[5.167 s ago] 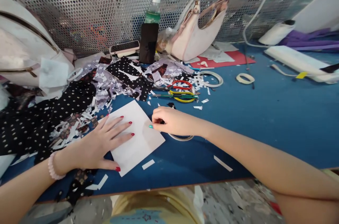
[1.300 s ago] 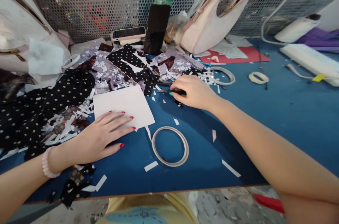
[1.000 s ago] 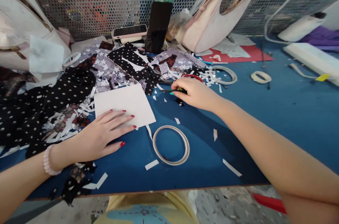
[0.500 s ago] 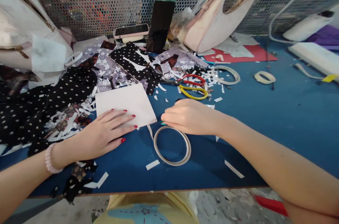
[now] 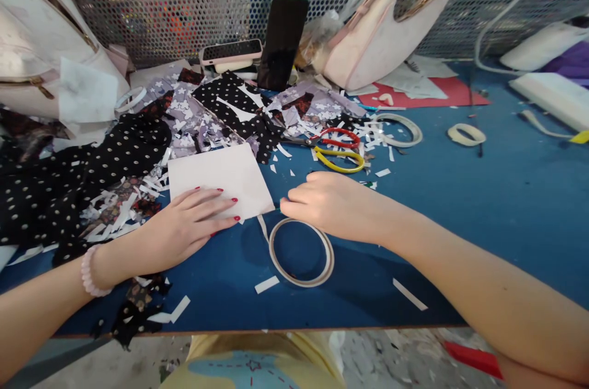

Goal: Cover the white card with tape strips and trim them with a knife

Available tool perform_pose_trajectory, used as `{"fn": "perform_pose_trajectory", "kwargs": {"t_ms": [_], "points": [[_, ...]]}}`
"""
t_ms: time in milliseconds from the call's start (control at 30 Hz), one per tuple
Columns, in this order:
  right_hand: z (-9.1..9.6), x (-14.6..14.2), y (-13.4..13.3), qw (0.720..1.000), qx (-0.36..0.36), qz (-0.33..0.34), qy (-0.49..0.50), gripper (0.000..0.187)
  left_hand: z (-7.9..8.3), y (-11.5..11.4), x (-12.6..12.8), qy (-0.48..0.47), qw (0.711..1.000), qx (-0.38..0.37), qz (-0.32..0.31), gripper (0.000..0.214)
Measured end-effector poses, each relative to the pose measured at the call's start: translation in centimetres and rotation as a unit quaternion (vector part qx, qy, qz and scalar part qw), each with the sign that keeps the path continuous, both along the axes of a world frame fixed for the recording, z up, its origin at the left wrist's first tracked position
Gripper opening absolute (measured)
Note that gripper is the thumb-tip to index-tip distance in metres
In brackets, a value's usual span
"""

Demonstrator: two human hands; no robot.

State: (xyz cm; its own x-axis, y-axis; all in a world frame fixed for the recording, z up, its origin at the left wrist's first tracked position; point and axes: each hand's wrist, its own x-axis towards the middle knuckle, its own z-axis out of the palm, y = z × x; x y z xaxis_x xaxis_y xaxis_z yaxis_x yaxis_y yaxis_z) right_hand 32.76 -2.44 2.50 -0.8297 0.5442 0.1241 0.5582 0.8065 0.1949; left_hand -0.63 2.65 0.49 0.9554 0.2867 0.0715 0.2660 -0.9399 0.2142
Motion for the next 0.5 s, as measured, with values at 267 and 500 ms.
{"fn": "perform_pose_trajectory", "kwargs": {"t_ms": [267, 500], "points": [[0.96, -0.42, -0.62, 1.000, 0.013, -0.005, -0.016, 0.033, 0.01, -0.05, 0.02, -0.001, 1.000, 0.001, 0.002, 0.049], [0.83, -0.04, -0.38, 0.999, -0.034, -0.032, -0.017, 0.034, 0.13, -0.16, 0.12, -0.006, 1.000, 0.019, -0.007, 0.046]]}}
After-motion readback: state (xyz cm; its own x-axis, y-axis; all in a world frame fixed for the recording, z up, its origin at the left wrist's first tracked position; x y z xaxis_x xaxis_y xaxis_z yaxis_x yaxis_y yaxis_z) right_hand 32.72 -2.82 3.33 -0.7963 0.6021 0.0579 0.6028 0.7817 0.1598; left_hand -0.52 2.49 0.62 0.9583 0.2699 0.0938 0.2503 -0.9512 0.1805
